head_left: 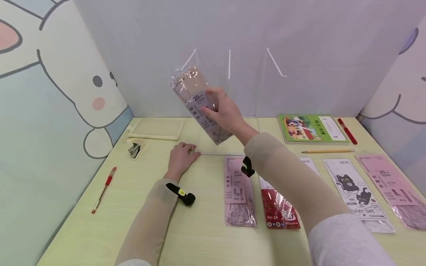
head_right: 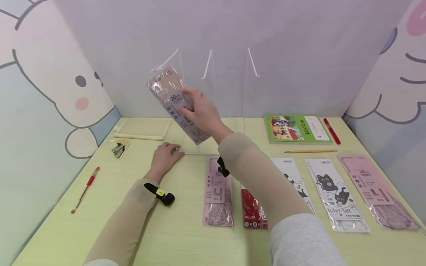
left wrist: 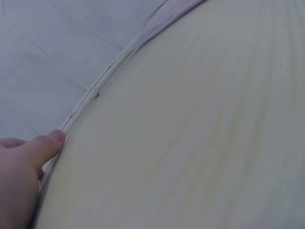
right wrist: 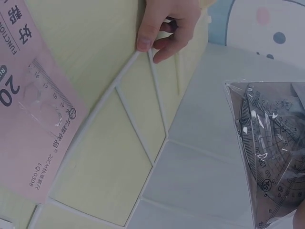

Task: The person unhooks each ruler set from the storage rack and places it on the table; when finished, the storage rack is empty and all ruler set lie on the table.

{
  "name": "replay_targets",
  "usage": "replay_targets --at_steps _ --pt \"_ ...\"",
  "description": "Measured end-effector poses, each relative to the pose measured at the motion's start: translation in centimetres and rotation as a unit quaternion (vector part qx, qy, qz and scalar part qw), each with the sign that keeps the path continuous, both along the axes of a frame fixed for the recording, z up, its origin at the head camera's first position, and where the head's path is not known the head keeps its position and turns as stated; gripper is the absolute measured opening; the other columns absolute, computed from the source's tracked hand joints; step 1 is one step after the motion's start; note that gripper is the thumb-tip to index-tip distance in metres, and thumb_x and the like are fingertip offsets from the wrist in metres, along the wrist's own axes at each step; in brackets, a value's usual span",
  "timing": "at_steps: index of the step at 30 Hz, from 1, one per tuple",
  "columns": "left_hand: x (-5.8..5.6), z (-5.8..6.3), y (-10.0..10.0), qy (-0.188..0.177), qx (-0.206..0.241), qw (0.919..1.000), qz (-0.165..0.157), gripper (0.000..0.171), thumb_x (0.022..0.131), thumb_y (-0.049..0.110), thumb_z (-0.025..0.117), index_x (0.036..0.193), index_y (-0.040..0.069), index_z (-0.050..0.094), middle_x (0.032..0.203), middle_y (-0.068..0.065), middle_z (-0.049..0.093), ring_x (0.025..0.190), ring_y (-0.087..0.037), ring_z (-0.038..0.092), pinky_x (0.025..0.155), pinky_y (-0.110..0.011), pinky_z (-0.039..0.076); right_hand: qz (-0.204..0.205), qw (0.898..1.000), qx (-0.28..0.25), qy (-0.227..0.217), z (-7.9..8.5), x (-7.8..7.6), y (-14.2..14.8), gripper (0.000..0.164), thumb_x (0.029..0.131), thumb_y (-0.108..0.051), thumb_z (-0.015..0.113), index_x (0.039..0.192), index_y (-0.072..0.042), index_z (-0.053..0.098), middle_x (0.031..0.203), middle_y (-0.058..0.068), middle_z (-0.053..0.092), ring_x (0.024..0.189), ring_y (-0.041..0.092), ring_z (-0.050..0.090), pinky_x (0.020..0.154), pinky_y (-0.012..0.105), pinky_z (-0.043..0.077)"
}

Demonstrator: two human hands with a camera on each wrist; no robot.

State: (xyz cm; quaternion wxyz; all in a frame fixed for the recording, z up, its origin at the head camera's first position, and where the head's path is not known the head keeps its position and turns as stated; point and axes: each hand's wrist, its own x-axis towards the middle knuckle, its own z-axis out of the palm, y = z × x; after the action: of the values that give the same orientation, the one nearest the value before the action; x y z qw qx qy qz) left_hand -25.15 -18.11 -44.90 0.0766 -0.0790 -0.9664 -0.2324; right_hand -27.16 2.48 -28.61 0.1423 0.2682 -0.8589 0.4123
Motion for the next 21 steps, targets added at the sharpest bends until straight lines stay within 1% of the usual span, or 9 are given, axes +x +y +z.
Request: replay_targets --at_steps 3,9,11,14,17,21 --pt "0.0 0.0 -0.1 -0.001 0.004 1.0 0.004 0.047 0.087 0.048 0.061 0.117 0.013 0.065 0.117 -0.014 0.055 0.107 -0.032 0.049 0.091 -0.048 0.034 0.007 1.0 0.0 0.006 0.0 0.2 -0.1 0.058 0.089 -0.027 0.065 0.135 -0.013 0.033 0.113 0.013 0.051 0.087 0.021 0.063 0.066 0.03 0.053" --pt "0.1 0.0 -0.3 0.0 0.008 1.0 0.004 0.047 0.086 0.047 0.062 0.118 0.012 0.065 0.116 -0.014 0.055 0.105 -0.032 0.049 0.091 -0.048 0.034 0.011 1.0 -0.011 0.01 0.0 0.4 -0.2 0.057 0.088 -0.026 0.066 0.134 -0.014 0.035 0.11 0.013 0.055 0.08 0.02 0.065 0.063 0.031 0.052" --pt "0.2 0.0 -0.4 -0.001 0.008 1.0 0.003 0.046 0.087 0.047 0.062 0.118 0.012 0.065 0.116 -0.014 0.055 0.104 -0.032 0.049 0.09 -0.048 0.035 0.015 1.0 -0.019 0.008 0.0 0.5 -0.2 0.057 0.088 -0.025 0.066 0.134 -0.014 0.035 0.109 0.012 0.056 0.08 0.019 0.066 0.064 0.031 0.053" --pt "0.3 0.0 -0.3 0.001 0.006 1.0 0.0 0.046 0.087 0.046 0.062 0.118 0.012 0.065 0.115 -0.014 0.055 0.103 -0.032 0.049 0.089 -0.047 0.035 0.027 0.999 -0.038 0.003 -0.1 0.6 -0.2 0.057 0.088 -0.024 0.066 0.134 -0.014 0.035 0.11 0.012 0.058 0.083 0.02 0.067 0.065 0.031 0.053" --pt "0.4 0.1 -0.2 0.003 0.006 1.0 -0.003 0.046 0.087 0.045 0.062 0.118 0.012 0.065 0.114 -0.014 0.055 0.103 -0.032 0.049 0.088 -0.048 0.035 0.035 0.997 -0.062 -0.012 -0.4 0.7 -0.1 0.056 0.088 -0.022 0.067 0.134 -0.015 0.035 0.11 0.011 0.06 0.084 0.021 0.068 0.067 0.032 0.054" --pt "0.3 0.1 0.0 0.004 0.009 0.9999 -0.005 0.045 0.087 0.045 0.062 0.118 0.012 0.065 0.115 -0.014 0.055 0.104 -0.032 0.049 0.089 -0.048 0.035 0.02 0.997 -0.071 -0.033 -1.3 0.9 0.4 0.054 0.087 -0.026 0.067 0.133 -0.018 0.038 0.111 0.009 0.06 0.089 0.019 0.066 0.07 0.033 0.053"
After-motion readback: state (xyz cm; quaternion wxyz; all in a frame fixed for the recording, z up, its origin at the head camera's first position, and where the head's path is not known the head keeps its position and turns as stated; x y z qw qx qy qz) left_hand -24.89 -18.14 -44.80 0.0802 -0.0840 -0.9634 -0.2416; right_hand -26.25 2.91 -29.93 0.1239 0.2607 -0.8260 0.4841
